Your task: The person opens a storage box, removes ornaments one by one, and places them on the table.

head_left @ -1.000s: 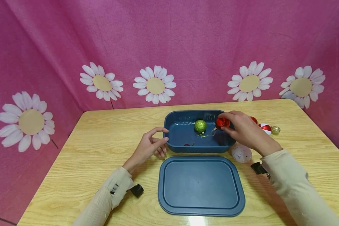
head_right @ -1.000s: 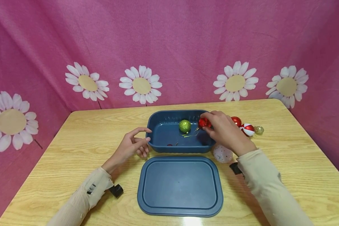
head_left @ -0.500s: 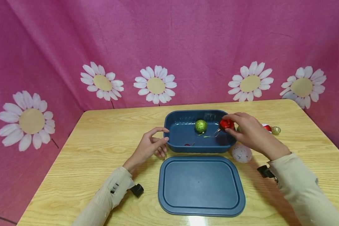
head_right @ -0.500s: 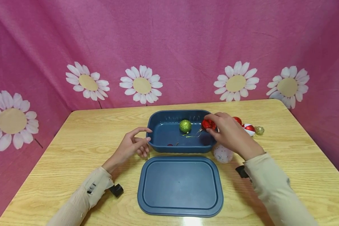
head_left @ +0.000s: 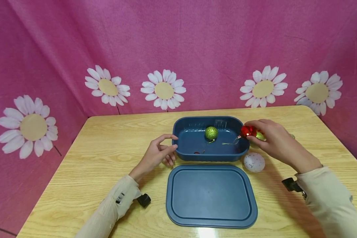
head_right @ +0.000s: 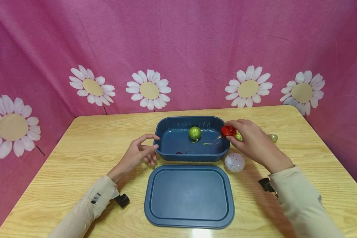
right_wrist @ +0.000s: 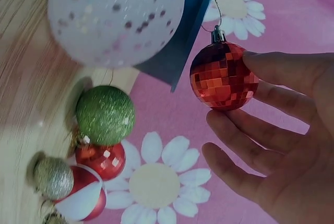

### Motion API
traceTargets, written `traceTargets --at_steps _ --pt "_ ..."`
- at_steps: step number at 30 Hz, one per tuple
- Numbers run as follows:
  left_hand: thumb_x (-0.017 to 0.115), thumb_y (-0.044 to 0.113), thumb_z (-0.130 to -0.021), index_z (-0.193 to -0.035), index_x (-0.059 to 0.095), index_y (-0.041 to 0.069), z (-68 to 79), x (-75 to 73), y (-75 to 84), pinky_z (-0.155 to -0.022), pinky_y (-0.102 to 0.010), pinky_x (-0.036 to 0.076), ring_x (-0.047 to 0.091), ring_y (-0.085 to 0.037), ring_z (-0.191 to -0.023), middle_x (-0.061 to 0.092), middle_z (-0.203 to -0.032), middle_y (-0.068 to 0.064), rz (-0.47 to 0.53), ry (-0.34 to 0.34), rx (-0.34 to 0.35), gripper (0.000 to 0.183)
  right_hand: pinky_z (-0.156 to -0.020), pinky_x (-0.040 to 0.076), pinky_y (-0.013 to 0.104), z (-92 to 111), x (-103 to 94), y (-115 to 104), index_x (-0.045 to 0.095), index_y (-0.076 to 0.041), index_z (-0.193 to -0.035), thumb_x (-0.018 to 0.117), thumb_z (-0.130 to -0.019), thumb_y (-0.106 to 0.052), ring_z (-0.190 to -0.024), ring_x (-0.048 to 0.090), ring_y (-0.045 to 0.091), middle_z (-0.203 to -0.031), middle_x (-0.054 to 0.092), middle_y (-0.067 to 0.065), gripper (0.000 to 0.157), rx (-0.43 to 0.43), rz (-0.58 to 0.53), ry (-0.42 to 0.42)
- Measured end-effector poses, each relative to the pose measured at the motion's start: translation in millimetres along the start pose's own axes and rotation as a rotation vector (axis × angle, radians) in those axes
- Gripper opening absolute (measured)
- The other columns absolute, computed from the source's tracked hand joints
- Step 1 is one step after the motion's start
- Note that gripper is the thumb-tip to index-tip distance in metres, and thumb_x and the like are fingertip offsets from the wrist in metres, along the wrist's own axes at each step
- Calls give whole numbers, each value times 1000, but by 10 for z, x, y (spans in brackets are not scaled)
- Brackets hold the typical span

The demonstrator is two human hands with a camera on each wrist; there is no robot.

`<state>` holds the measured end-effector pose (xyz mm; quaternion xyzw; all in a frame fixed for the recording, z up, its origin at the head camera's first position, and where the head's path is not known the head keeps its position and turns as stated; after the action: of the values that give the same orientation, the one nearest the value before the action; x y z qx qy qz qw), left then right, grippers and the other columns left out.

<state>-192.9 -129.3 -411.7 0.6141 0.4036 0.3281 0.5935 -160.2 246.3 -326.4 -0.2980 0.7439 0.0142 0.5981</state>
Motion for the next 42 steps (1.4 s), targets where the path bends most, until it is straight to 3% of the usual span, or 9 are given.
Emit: traceTargets --at_steps 8,12,18,28,42 --pt "60 15 -101 -138 48 -2 -5 -5 -11 -52 -39 59 63 -24 -52 64 -73 -29 7 0 1 42 -72 58 52 101 -81 129 63 1 -123 82 -82 -8 -93 64 34 -109 68 21 46 -33 13 55" --pt "60 14 -101 -137 49 -1 -10 -5 -18 -52 -38 59 63 -24 -52 64 -73 -29 13 1 -3 41 -75 56 53 150 -115 184 64 1 -121 82 -81 -9 -90 64 31 -106 69 18 45 -23 35 48" --pt "60 15 -101 -137 50 0 -16 -1 -21 -52 -37 59 63 -23 -52 64 -74 -31 4 4 -10 41 -70 57 43 210 -146 268 66 1 -117 81 -80 -5 -88 65 27 -102 71 13 40 3 36 -26" --pt "60 15 -101 -137 50 0 -16 -7 -42 -52 -38 59 63 -24 -52 63 -74 -32 9 6 -4 41 -78 57 52 222 -86 400 67 3 -113 83 -78 -6 -87 66 28 -97 71 14 39 60 41 -149" --pt "60 16 -101 -138 50 1 -16 -11 -33 -52 -38 59 63 -24 -53 65 -72 -27 2 9 -8 41 -73 59 45 195 79 484 65 5 -110 84 -77 -4 -80 64 24 -93 70 14 40 130 3 -226"
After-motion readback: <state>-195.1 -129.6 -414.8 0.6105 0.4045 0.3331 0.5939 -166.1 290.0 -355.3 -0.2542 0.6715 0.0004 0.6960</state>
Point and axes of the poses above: each hand's wrist, its own z-axis away from the middle knuckle, its own x-axis out of the palm, y = z × x, the point moved 1 cm from there along -z, towards the middle knuckle
